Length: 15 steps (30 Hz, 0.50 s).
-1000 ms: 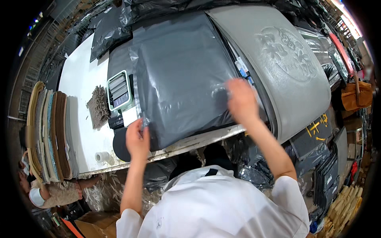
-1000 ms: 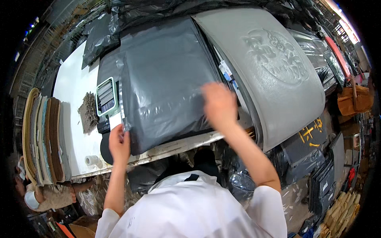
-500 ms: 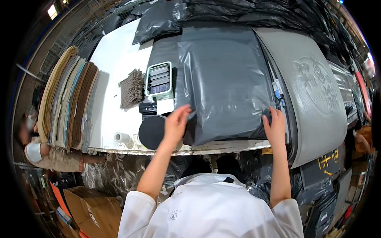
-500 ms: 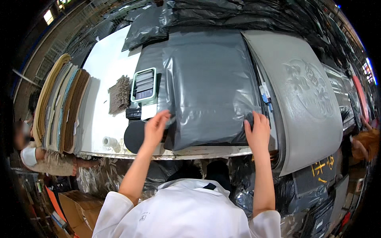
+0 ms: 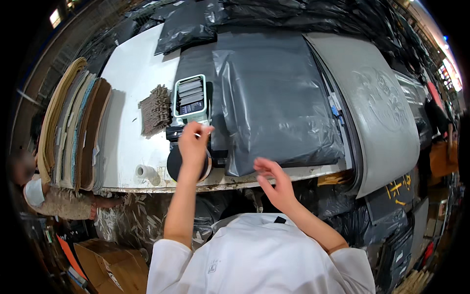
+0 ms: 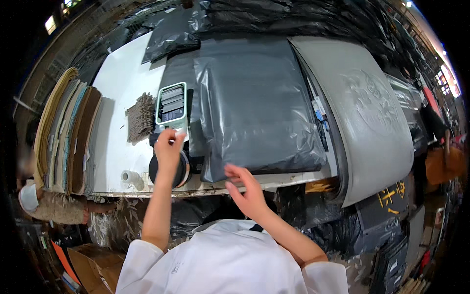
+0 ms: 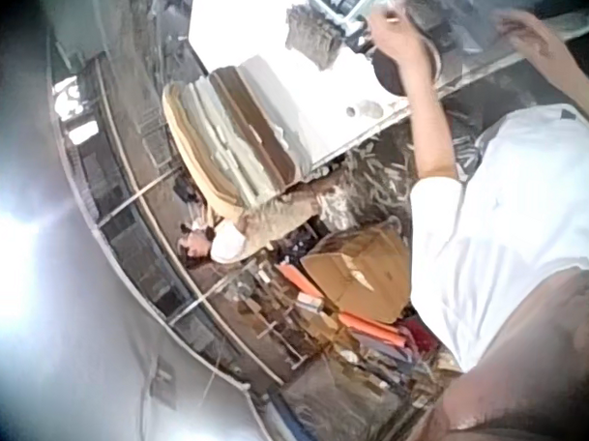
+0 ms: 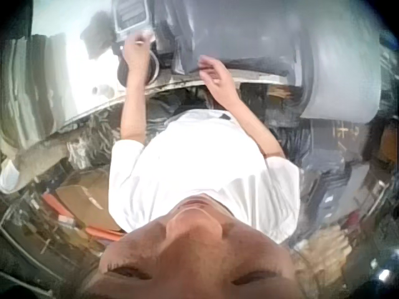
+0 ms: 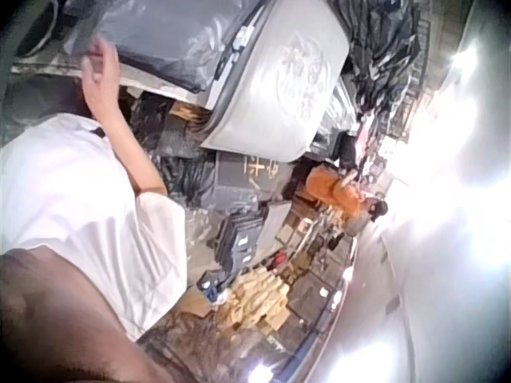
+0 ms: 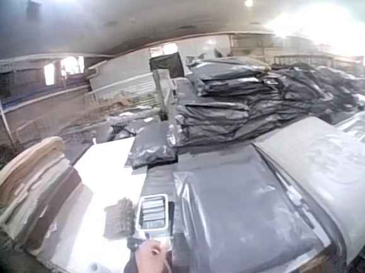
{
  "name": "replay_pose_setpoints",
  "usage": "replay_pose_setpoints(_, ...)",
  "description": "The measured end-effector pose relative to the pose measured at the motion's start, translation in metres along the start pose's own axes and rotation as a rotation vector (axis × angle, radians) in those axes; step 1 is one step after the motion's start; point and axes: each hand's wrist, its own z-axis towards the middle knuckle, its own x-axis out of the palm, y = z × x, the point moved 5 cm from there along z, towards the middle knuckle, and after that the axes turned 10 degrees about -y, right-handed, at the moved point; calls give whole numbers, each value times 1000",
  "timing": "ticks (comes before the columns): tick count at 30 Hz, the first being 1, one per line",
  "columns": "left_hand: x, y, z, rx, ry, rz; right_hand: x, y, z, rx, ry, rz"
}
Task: The person sprays liquid on a red mat, wipes it with a cloth, and folds it. The person then places the mat into a grey shipping bag, seals the bag with a label, and repeats this process for a grey mat.
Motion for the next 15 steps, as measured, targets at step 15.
replay_pose_setpoints(15, -33, -73, -85, -341, 395, -702, -7, 58, 14, 81, -215, 287)
